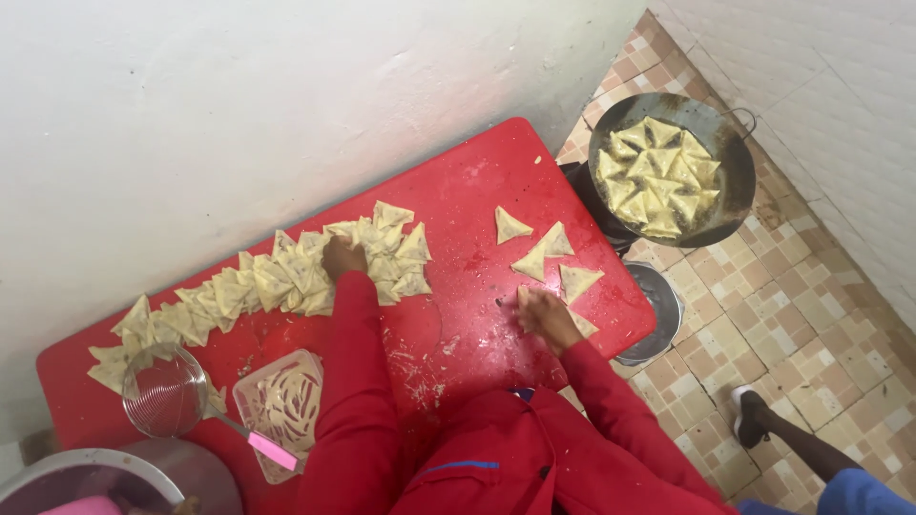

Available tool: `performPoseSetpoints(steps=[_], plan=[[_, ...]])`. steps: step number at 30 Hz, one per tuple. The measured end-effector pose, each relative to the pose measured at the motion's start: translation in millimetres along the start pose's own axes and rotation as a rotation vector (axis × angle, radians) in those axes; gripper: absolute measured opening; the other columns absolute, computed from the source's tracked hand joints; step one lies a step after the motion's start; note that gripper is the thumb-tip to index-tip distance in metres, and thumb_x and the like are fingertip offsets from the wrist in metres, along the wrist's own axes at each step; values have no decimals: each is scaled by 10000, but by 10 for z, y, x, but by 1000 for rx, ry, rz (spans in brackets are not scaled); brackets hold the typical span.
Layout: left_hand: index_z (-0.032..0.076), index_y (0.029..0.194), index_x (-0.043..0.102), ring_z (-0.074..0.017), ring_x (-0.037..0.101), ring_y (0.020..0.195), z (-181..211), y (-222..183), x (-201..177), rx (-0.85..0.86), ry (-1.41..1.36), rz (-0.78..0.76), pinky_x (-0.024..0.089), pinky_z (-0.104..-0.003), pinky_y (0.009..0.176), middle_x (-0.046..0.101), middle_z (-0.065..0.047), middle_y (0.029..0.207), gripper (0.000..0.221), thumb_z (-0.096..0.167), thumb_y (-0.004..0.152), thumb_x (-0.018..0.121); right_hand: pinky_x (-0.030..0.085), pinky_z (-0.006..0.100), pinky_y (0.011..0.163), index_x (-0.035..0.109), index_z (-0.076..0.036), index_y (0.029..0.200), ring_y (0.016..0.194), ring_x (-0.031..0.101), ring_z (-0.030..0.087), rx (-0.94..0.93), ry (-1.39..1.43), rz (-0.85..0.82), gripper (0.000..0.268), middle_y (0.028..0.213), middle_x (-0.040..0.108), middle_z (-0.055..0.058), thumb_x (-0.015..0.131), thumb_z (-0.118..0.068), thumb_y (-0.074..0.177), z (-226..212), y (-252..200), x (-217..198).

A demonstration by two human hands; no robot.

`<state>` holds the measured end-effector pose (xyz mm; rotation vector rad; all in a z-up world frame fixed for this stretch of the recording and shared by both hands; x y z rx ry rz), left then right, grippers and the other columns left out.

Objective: Fold samosa dough and place into a large pan of oil for frying

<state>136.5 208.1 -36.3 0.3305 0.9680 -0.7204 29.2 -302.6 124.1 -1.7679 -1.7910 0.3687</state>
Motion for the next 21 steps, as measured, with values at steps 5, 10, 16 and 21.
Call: performPoseSetpoints(steps=[5,10,16,21], plan=[[347,1011,694,-323,762,1109,11,-331,-123,81,-45,47,596,-528,933,737,61,1146,274,388,845,908,690,525,921,590,-60,1437,1110,795,378,151,-16,50,406,1302,746,231,717,-171,1068,1122,292,-929],[122,1212,677,-220,696,989,424,-1108,-917,-143,-1097,-84,591,-352,910,674,-63,1066,447,186,911,1003,718,404,860,602,-21,1468,1068,818,302,83,-2,63,407,1271,757,208,652,-134,1080,852,158,-899],[230,1127,585,-143,821,865,1381,-2196,-1412,-167,-1665,-675,705,-276,750,793,18,1029,203,166,1089,774,717,468,889,686,-1,1480,1097,830,387,-54,-106,1,444,1282,779,259,756,-76,1049,579,146,-560],[93,1374,578,-283,825,1117,1422,-2711,-1189,-150,-1710,-794,743,-420,973,745,-137,1344,428,104,1020,816,694,418,924,752,-25,1441,1098,816,303,-135,-216,-183,436,1229,789,210,824,-125,1023,49,-324,50]])
Point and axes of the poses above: each hand's wrist, its own y-axis towards the middle knuckle, its own x-axis out of the palm, z = x × y, the point moved 7 cm from there along y, towards the middle knuckle
